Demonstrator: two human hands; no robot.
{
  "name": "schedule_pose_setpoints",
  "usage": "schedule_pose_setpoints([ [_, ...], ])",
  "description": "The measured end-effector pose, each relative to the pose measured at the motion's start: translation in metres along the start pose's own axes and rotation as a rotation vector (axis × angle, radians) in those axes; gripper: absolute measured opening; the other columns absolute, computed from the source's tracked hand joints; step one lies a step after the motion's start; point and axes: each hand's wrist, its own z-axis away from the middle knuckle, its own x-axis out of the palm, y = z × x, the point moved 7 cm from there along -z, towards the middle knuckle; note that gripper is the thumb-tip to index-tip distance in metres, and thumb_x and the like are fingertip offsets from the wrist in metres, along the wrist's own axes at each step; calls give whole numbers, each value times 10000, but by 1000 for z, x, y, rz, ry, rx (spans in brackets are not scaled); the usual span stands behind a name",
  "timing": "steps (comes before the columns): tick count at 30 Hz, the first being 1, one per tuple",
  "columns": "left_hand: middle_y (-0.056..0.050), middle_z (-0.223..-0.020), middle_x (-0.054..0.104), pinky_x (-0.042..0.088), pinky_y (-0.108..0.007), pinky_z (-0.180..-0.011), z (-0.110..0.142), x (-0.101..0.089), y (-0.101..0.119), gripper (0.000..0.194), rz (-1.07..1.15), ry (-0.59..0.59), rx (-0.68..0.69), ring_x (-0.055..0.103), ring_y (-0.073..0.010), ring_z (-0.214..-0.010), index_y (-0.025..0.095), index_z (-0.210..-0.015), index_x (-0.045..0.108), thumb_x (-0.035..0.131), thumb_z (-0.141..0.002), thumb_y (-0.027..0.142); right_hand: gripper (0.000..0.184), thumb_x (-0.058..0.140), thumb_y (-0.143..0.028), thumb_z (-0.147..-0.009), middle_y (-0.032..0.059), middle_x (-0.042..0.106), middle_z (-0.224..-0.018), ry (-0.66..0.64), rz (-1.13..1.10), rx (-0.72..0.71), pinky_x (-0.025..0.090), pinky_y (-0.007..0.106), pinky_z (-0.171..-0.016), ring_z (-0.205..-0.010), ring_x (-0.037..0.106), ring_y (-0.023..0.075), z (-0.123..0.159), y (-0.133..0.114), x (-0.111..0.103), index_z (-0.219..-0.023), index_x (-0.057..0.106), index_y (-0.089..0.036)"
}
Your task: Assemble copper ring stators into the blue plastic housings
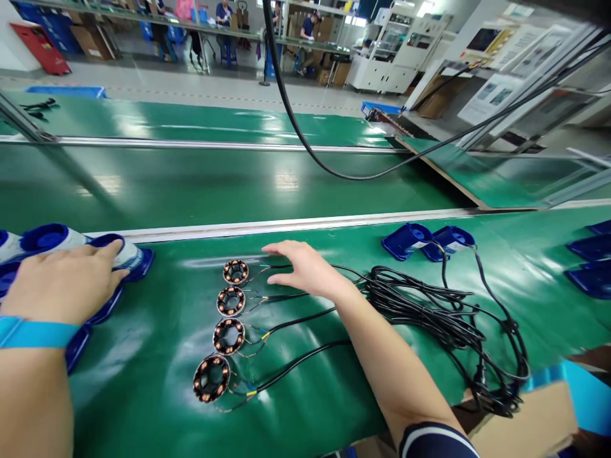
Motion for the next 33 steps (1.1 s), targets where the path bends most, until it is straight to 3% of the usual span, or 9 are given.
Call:
schedule_pose_setpoints([
  [3,-248,-1164,656,494,-507,-841,4,-33,55,603,-169,58,155,612,-391,-983,84,-1393,557,272,-998,440,652,874,-343,-771,109,663,-1288,-60,131,-24,447,434,-1023,-1192,610,269,-15,-17,20,-1343,595,-197],
  [7,-182,-1140,633,505,-492,-913,3,-43,101,551,55,118,352,604,-343,-1016,161,-1368,620,344,-1006,471,616,860,-401,-782,112,689,-1187,-126,163,27,495,357,-877,-1061,660,263,-36,-27,43,-1314,632,-190],
  [10,-169,-1318,534,467,-541,-1039,0,-42,109,473,252,189,401,552,-363,-1207,269,-1271,695,413,-982,517,543,830,-434,-811,81,724,-1084,-102,139,47,487,316,-791,-958,682,239,-43,-29,52,-1280,667,-214],
  [13,-148,-1532,362,408,-560,-1136,-4,-36,108,429,463,165,394,464,-365,-1365,270,-1255,667,492,-951,518,486,818,-438,-822,59,746,-1046,-70,144,80,467,297,-739,-890,687,223,-39,-29,46,-1238,692,-223],
  [17,-131,-1377,568,499,-503,-1064,-10,-25,113,532,755,24,322,600,-300,-1226,228,-1347,469,607,-887,457,491,811,-430,-834,58,743,-1043,122,148,89,453,281,-720,-811,661,192,-24,-38,3,-1256,679,-218],
  [21,-94,-1257,668,552,-431,-1006,-10,-23,143,449,987,-63,364,665,-238,-1137,234,-1308,448,577,-902,376,565,804,-479,-829,37,715,-933,321,71,13,442,260,-700,-765,625,167,-14,-58,-30,-1314,653,-232],
  [24,-98,-1266,676,563,-429,-984,-7,-27,164,415,1027,-33,424,659,-234,-1167,237,-1315,437,522,-913,302,549,794,-476,-840,50,712,-974,238,148,-11,451,271,-714,-803,642,180,-17,-63,-23,-1310,654,-231],
  [27,-110,-1272,685,576,-455,-960,-3,-26,170,446,1044,-29,423,694,-239,-1093,235,-1339,406,504,-905,275,494,774,-497,-853,52,720,-1006,116,262,63,470,295,-733,-859,672,209,-18,-55,-15,-1267,677,-246],
  [33,-103,-1250,697,599,-435,-929,1,-24,172,475,1075,-15,426,718,-229,-1034,246,-1359,398,527,-904,297,876,808,-530,-806,121,642,-1292,13,309,49,527,382,-886,-1143,642,297,-11,-56,-9,-1521,408,-219],
])
